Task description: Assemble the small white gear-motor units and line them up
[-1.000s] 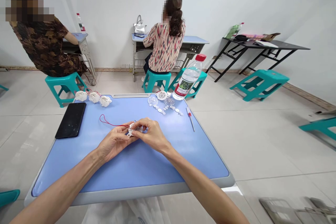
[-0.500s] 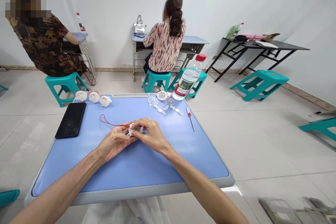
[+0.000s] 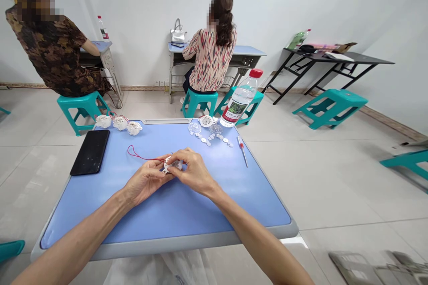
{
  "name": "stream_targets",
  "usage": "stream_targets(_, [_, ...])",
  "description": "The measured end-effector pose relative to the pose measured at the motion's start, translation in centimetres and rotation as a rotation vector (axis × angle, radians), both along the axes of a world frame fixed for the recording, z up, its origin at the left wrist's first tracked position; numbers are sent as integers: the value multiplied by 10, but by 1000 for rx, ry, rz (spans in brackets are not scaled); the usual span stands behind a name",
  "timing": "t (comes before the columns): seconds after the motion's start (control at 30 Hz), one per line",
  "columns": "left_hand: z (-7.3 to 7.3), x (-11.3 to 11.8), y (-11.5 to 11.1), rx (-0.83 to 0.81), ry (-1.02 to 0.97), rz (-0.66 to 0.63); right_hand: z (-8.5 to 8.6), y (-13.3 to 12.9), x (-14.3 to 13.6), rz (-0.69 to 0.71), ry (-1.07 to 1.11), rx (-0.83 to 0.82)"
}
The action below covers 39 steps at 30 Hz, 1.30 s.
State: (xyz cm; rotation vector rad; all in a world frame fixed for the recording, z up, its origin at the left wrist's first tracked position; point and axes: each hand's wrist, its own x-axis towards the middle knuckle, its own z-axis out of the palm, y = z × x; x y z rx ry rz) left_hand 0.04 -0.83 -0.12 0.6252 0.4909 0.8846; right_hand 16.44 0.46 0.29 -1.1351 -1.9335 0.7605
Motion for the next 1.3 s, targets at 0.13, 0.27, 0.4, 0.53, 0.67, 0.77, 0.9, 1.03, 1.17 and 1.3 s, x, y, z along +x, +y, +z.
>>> stream_targets(0.13, [0, 0, 0, -8, 11, 16, -1, 0, 0, -7, -17, 36])
stream_targets(0.27, [1, 1, -1, -34, 29, 34, -4, 1, 1, -1, -70, 110])
stream_targets(0.4, [3, 1, -1, -31, 27, 39, -6, 1, 0, 8, -118, 222])
stream_targets(0.53, [3, 2, -2, -24, 27, 48, -8, 3, 0, 38, -166, 333])
stream_targets(0.67, [3, 2, -1, -22, 30, 50, -10, 4, 1, 60, -195, 376])
stream_targets(0.77, [3, 2, -1, -23, 27, 38, -9, 4, 3, 64, -182, 343])
stream_targets(0.9, [3, 1, 0, -20, 9, 26, -6, 4, 5, 92, -142, 290])
stream_targets(1.03, [3, 2, -1, -9, 5, 15, -4, 4, 4, 86, -113, 256])
stream_targets(1.17, [3, 1, -1, -10, 1, 8, -5, 4, 2, 53, -100, 235])
stream_targets(1.3, [2, 0, -1, -11, -6, 13, -4, 4, 3, 86, -107, 267])
